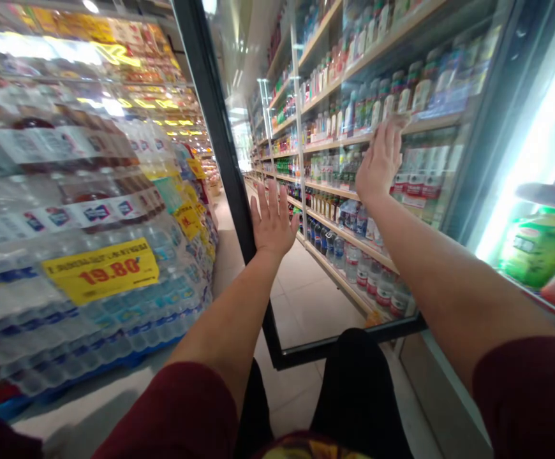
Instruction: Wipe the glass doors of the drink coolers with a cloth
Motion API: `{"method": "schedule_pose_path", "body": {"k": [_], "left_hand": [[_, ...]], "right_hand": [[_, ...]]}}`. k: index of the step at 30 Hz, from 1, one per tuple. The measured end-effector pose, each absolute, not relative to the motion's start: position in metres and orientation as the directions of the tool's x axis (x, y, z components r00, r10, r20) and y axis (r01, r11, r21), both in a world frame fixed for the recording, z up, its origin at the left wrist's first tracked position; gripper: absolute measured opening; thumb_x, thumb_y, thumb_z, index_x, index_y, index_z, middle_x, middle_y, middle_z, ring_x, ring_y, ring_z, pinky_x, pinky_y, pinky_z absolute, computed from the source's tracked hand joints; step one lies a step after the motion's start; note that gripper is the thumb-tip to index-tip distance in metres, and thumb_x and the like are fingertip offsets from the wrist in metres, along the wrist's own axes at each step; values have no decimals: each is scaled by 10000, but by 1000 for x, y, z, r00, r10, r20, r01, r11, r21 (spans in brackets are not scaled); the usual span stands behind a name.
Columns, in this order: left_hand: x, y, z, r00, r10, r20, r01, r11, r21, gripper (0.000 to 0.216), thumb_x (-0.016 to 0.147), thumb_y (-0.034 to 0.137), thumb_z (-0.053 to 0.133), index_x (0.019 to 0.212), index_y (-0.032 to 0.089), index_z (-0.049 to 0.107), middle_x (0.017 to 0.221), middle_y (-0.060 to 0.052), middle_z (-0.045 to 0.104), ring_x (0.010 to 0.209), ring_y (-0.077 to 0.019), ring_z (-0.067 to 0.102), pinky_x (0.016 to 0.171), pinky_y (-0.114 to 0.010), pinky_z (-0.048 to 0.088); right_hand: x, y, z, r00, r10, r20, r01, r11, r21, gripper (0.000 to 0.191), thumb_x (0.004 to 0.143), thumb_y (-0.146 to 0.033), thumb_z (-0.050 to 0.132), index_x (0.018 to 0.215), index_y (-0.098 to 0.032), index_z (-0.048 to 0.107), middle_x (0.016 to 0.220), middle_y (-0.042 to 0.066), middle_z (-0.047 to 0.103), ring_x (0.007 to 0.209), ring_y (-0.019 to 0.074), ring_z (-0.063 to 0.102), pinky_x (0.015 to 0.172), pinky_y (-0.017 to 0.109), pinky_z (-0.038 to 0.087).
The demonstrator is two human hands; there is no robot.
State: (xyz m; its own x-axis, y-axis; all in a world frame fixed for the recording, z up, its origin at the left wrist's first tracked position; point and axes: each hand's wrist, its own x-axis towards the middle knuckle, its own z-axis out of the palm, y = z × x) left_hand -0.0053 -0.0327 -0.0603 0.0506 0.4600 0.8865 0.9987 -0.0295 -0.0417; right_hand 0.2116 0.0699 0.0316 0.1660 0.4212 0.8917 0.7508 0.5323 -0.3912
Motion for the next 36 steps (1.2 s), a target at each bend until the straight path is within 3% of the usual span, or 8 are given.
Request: {"method": "schedule_pose_path", "body": {"k": [2,6,12,17,23,28,33,36], "left_hand": [[-5,-33,-60,47,459,887,999,-35,-35,762,1050,339,613,1695,60,320,1775,-215,163,1638,-355,-101,1340,-651,-35],[-5,-32,-60,45,457,888,999,-41,-29,757,1055,351,602,1698,68,320,1777,-211,160,1638,-355,-108,1337,-652,-40],[-3,-34,-60,43,460,887,998,-55,-20,764,1047,323,613,1705,79,310,1782,-202,159,1638,-354,-116,1338,-650,-43],[-3,-35,-60,39,460,887,999,-49,-18,767,1041,308,627,1700,71,316,1782,-212,148,1641,-361,-103,1336,-652,-44],[-6,-31,-62,58,432,900,998,-50,-41,757,1045,332,610,1698,81,322,1779,-199,162,1636,-345,-115,1341,-654,-19],[-6,-30,-62,47,441,896,998,-46,-30,748,1058,344,588,1702,78,315,1782,-199,141,1635,-349,-121,1337,-659,-33],[-4,-31,-60,36,452,891,999,-50,-15,754,1053,342,622,1698,82,328,1781,-204,150,1639,-352,-102,1339,-638,-51],[-4,-31,-60,27,459,888,999,-48,-6,761,1046,335,637,1695,79,333,1781,-208,153,1637,-343,-114,1340,-624,-60]], "right_hand": [[209,69,34,130,428,894,766,529,-365,665,1065,-208,225,1717,-105,301,1792,144,230,1667,355,164,1303,657,243],[205,62,31,-287,300,910,745,667,15,621,1090,-235,299,1708,-284,338,1784,3,280,1676,276,173,1353,589,192],[213,66,33,153,472,868,787,473,-396,679,1056,-167,235,1733,-133,276,1799,128,209,1671,338,167,1298,669,260],[217,67,8,-264,314,912,758,652,-5,647,1036,-217,362,1679,-261,421,1767,11,333,1669,254,209,1360,566,195],[236,86,-20,256,418,871,738,497,-456,684,1043,-224,238,1709,-88,312,1761,190,285,1665,347,206,1284,704,269],[238,87,-40,-87,354,931,779,607,-158,647,1060,-297,293,1696,-226,387,1764,67,328,1673,285,196,1331,617,245],[252,104,-42,346,419,839,732,439,-521,682,1069,-300,188,1708,-122,342,1751,165,318,1656,332,242,1295,665,300],[245,98,-52,184,403,897,773,504,-385,672,1072,-315,223,1721,-179,333,1766,119,306,1671,305,199,1320,631,279]]}}
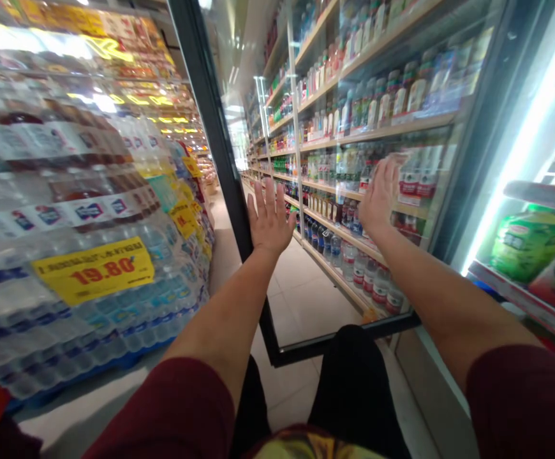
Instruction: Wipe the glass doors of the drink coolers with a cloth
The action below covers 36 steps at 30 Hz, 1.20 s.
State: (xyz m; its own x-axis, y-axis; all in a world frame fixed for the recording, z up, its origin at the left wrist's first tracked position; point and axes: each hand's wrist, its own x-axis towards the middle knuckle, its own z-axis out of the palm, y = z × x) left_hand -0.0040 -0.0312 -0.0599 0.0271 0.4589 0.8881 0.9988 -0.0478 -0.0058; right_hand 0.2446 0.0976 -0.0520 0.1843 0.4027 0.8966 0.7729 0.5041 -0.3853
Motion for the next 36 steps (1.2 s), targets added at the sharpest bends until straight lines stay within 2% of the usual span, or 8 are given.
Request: {"method": "schedule_pose_path", "body": {"k": [4,8,10,15,20,26,32,36], "left_hand": [[-5,-31,-61,40,444,895,999,-38,-26,755,1058,336,611,1703,83,310,1785,-198,131,1639,-345,-114,1340,-638,-42],[-6,-31,-63,61,426,903,998,-45,-46,751,1064,339,599,1703,72,306,1784,-202,144,1644,-351,-104,1343,-640,-36],[-6,-31,-64,63,429,901,998,-49,-46,758,1063,344,600,1703,69,301,1784,-206,143,1644,-358,-102,1339,-652,-37],[-6,-30,-63,56,435,899,998,-31,-47,752,1072,355,595,1704,73,301,1783,-203,148,1641,-358,-110,1336,-658,-31],[-6,-31,-63,62,433,899,998,-21,-59,764,1067,349,613,1706,71,300,1783,-211,131,1642,-363,-104,1340,-651,-25],[-7,-29,-64,71,423,903,997,-19,-69,755,1073,348,599,1703,61,299,1780,-215,147,1648,-369,-93,1340,-664,-7],[-7,-29,-64,57,428,902,998,-2,-62,766,1062,355,632,1701,79,313,1782,-204,183,1658,-381,-38,1344,-652,1],[-6,-31,-63,57,435,899,998,9,-68,760,1071,369,616,1700,71,312,1783,-210,172,1658,-391,-24,1343,-655,11]], "right_hand": [[238,85,-69,-115,339,934,773,621,-130,629,1077,-328,267,1677,-247,438,1740,67,389,1662,267,240,1340,601,230],[248,93,-70,263,402,877,731,510,-453,674,1068,-334,237,1697,-143,382,1749,159,341,1658,316,243,1301,663,278],[246,94,-71,280,401,872,724,508,-466,682,1066,-321,235,1702,-109,357,1756,176,316,1669,321,197,1299,663,282],[231,85,-82,-243,317,917,732,680,-41,598,1092,-287,311,1673,-234,438,1743,93,379,1662,283,226,1334,624,209],[245,97,-80,218,362,906,738,547,-396,648,1089,-288,224,1713,-154,341,1742,171,345,1657,335,224,1296,691,247],[247,92,-92,-180,337,924,776,626,-77,606,1087,-288,313,1679,-218,424,1728,111,404,1654,298,244,1324,614,238],[250,105,-95,238,314,919,757,533,-378,653,1089,-298,242,1708,-110,331,1738,195,338,1664,327,196,1310,642,264],[231,90,-98,-89,284,955,774,624,-113,607,1092,-294,300,1669,-166,439,1731,135,387,1663,297,217,1337,572,246]]}}
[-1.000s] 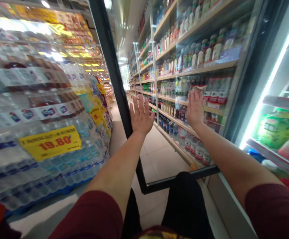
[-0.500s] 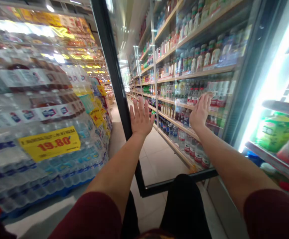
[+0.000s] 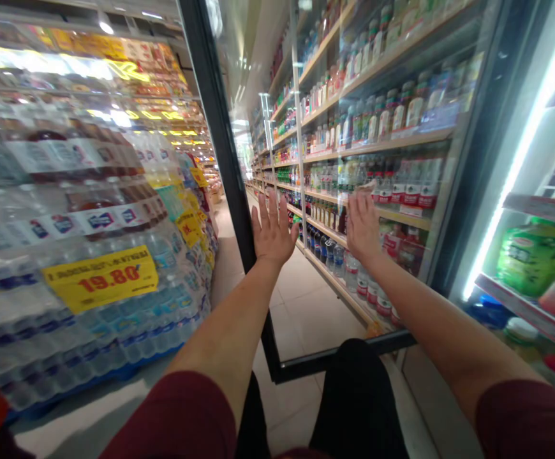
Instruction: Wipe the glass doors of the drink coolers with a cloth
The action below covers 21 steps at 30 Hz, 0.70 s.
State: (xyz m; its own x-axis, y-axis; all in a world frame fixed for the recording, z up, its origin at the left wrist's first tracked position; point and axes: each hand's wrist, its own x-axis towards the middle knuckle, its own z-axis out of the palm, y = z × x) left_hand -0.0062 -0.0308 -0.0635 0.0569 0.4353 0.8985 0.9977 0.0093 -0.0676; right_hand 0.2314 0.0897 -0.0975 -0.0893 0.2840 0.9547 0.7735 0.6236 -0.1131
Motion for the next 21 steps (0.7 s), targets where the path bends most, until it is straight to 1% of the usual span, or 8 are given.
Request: {"method": "schedule_pose_path", "body": {"k": [3,6,8,10,13,15,19,21], "left_hand": [[-6,-32,-63,55,443,895,998,10,-67,752,1076,377,600,1698,64,315,1780,-220,162,1654,-397,-24,1338,-665,11],[-6,-32,-63,55,444,894,998,2,-63,741,1081,381,583,1699,71,316,1776,-219,168,1653,-395,-23,1334,-677,19],[-5,-32,-63,57,439,897,998,-7,-61,740,1075,374,594,1693,67,327,1773,-224,173,1651,-393,-32,1334,-677,13],[-5,-32,-63,59,435,899,998,-11,-60,742,1068,359,606,1689,58,333,1771,-230,172,1649,-390,-43,1336,-669,2],[-6,-32,-63,60,432,900,998,-14,-59,742,1067,347,606,1692,61,327,1774,-227,155,1648,-384,-49,1339,-662,1],[-6,-32,-63,58,432,900,998,-12,-58,744,1068,340,601,1700,73,313,1778,-221,139,1648,-380,-58,1338,-666,7],[-7,-31,-64,53,429,902,998,0,-59,764,1062,338,612,1705,69,297,1780,-224,144,1648,-383,-70,1340,-664,8],[-7,-31,-64,57,425,903,998,-2,-62,747,1065,353,609,1696,74,321,1776,-216,178,1651,-381,-56,1340,-662,14]], "right_hand": [[233,89,-97,-139,285,948,776,626,-75,588,1097,-276,293,1650,-188,475,1719,118,415,1646,295,269,1331,573,260],[249,101,-96,177,344,922,782,520,-343,632,1080,-265,280,1678,-102,405,1723,190,378,1639,342,269,1304,624,295],[253,103,-98,277,351,894,768,478,-426,654,1071,-255,277,1688,-57,365,1724,224,357,1645,357,246,1297,638,300],[248,97,-103,145,343,928,793,521,-317,641,1073,-252,296,1684,-86,392,1724,202,374,1651,347,236,1301,629,297],[237,84,-106,-208,293,933,780,626,-22,586,1080,-239,343,1645,-194,492,1702,128,446,1643,301,278,1322,583,269],[237,84,-103,-251,285,925,778,628,17,577,1081,-229,344,1632,-223,515,1692,112,467,1633,283,308,1329,571,253],[247,94,-93,117,344,932,815,504,-288,633,1071,-245,310,1682,-110,408,1718,192,395,1641,334,272,1300,626,280],[246,92,-96,111,348,931,810,512,-288,641,1069,-246,309,1687,-97,393,1726,197,379,1653,335,236,1303,624,277]]}}
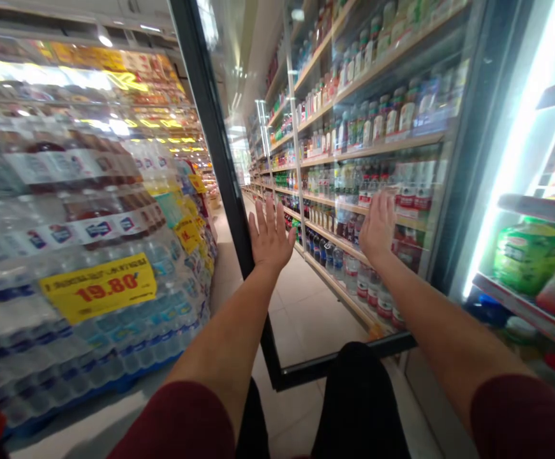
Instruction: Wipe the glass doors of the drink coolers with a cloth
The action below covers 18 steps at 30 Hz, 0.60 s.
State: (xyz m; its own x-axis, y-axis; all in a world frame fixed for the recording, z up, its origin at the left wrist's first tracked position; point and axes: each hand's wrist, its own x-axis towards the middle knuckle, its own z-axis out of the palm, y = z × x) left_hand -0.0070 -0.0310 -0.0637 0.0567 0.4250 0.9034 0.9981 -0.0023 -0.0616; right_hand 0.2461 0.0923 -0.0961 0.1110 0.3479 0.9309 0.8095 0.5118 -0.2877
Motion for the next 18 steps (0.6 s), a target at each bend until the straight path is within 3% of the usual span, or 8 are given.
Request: {"method": "schedule_pose_path", "body": {"k": [4,6,9,11,16,18], "left_hand": [[-7,-31,-64,63,418,906,998,-12,-64,723,1074,369,586,1685,66,346,1768,-219,206,1653,-380,-34,1340,-663,16],[-7,-32,-64,58,413,909,998,-14,-58,721,1076,373,577,1687,69,344,1769,-219,193,1654,-378,-32,1340,-665,19],[-5,-33,-63,55,412,910,998,-18,-52,723,1072,366,577,1689,70,341,1770,-221,182,1652,-379,-27,1339,-671,28],[-5,-33,-63,55,417,907,998,-16,-53,725,1070,357,579,1690,68,338,1770,-222,177,1651,-383,-25,1338,-675,29],[-6,-32,-64,61,418,906,998,-2,-67,723,1072,363,577,1689,67,342,1770,-217,185,1650,-383,-39,1336,-681,35],[-7,-31,-64,68,409,910,997,10,-79,733,1074,362,579,1692,56,330,1769,-226,168,1646,-385,-56,1337,-679,39]], "right_hand": [[242,86,-113,-208,317,925,773,633,-44,593,1075,-227,341,1649,-210,486,1715,120,428,1658,279,237,1334,578,238],[251,95,-117,-97,332,938,782,609,-135,589,1080,-249,331,1648,-203,483,1707,134,436,1648,289,263,1322,602,256],[267,113,-113,289,338,896,744,509,-432,636,1074,-270,278,1670,-97,415,1693,230,412,1631,341,292,1285,665,298],[267,115,-106,351,328,877,725,498,-476,658,1064,-273,274,1675,-56,387,1688,257,401,1633,359,281,1281,678,300],[234,85,-88,-167,293,941,749,659,-73,607,1072,-255,306,1652,-194,475,1719,111,420,1656,286,242,1334,573,259],[227,81,-77,-147,309,940,739,666,-103,604,1062,-247,315,1637,-218,497,1717,87,429,1644,276,273,1337,568,251]]}}
